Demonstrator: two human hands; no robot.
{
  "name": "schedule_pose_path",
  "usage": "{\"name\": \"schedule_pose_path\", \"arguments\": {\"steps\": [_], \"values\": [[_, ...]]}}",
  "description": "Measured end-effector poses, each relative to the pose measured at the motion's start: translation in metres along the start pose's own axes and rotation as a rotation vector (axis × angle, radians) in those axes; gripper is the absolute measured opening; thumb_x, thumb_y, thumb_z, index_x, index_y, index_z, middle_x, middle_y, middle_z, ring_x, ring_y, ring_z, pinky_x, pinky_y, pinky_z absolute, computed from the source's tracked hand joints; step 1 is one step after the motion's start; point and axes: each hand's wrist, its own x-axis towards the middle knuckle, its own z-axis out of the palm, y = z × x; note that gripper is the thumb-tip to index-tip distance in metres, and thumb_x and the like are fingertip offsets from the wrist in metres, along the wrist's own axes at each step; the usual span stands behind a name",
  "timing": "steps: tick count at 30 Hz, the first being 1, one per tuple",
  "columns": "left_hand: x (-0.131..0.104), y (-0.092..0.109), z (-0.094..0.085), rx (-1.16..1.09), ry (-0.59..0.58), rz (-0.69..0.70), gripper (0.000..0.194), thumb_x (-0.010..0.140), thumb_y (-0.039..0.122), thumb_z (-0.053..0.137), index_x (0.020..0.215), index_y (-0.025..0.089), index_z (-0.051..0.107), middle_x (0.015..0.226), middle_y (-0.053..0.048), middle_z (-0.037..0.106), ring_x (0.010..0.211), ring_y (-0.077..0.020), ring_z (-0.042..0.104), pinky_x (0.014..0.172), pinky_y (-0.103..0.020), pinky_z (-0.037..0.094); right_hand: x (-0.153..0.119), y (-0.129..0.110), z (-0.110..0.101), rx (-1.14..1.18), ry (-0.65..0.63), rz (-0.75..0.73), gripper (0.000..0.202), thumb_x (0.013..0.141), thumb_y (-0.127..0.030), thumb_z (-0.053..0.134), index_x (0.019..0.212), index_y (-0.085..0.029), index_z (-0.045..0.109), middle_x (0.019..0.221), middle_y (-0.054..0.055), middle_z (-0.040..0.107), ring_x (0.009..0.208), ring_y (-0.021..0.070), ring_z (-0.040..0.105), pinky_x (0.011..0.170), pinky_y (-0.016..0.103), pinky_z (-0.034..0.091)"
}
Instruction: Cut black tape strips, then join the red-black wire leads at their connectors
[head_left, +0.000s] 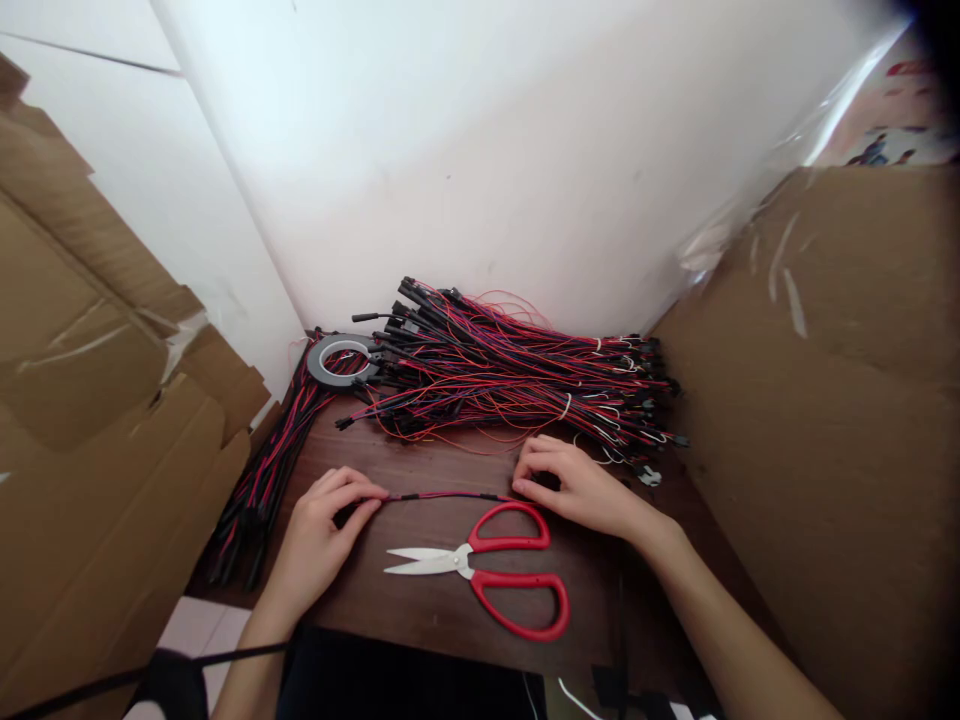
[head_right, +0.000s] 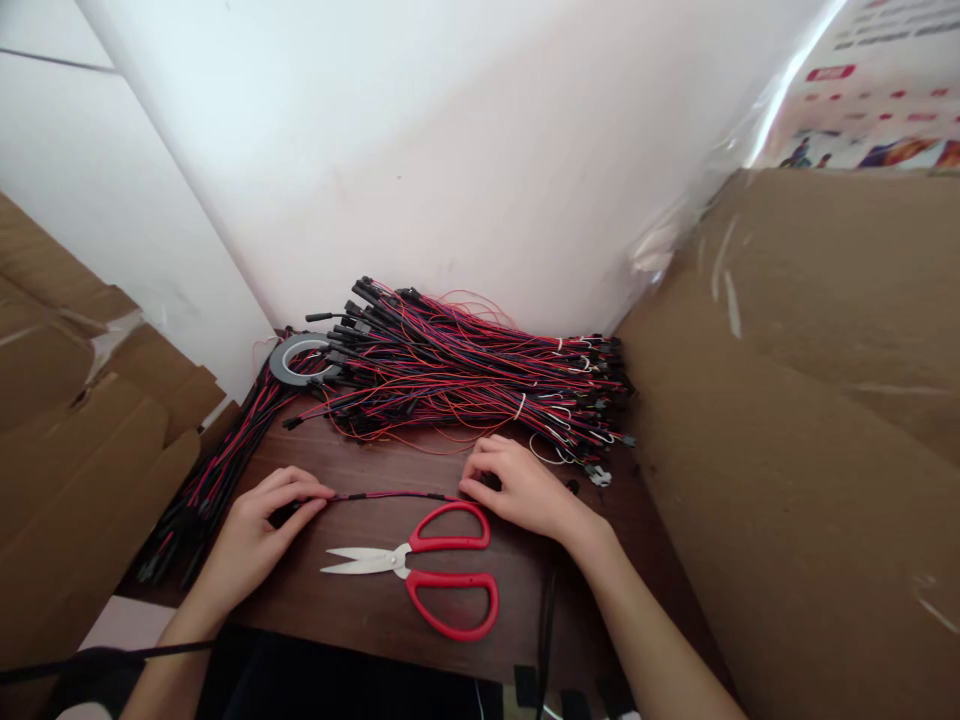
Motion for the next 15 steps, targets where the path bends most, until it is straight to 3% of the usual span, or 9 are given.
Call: {"name": "schedule_pose_path", "arguments": {"steps": [15], "values": [[0.0046, 0.0031, 0.0018, -0.012, 0.002, -0.015, 0.017, 0.087, 0.034, 0.062, 0.086, 0.024, 0.076, 0.087, -0.003, 0.07, 0.085, -0.0184, 0.063, 0.079, -0.029, 0.048, -0.0007, 0.0043, -0.0029, 0.029, 0.012, -0.016, 0.019, 0.092, -0.027, 0.057, 0.078, -0.019, 0.066, 0.087, 0.006, 0.065, 0.083, 0.0185, 0.059, 0.077, 0.032, 0.046]]}}
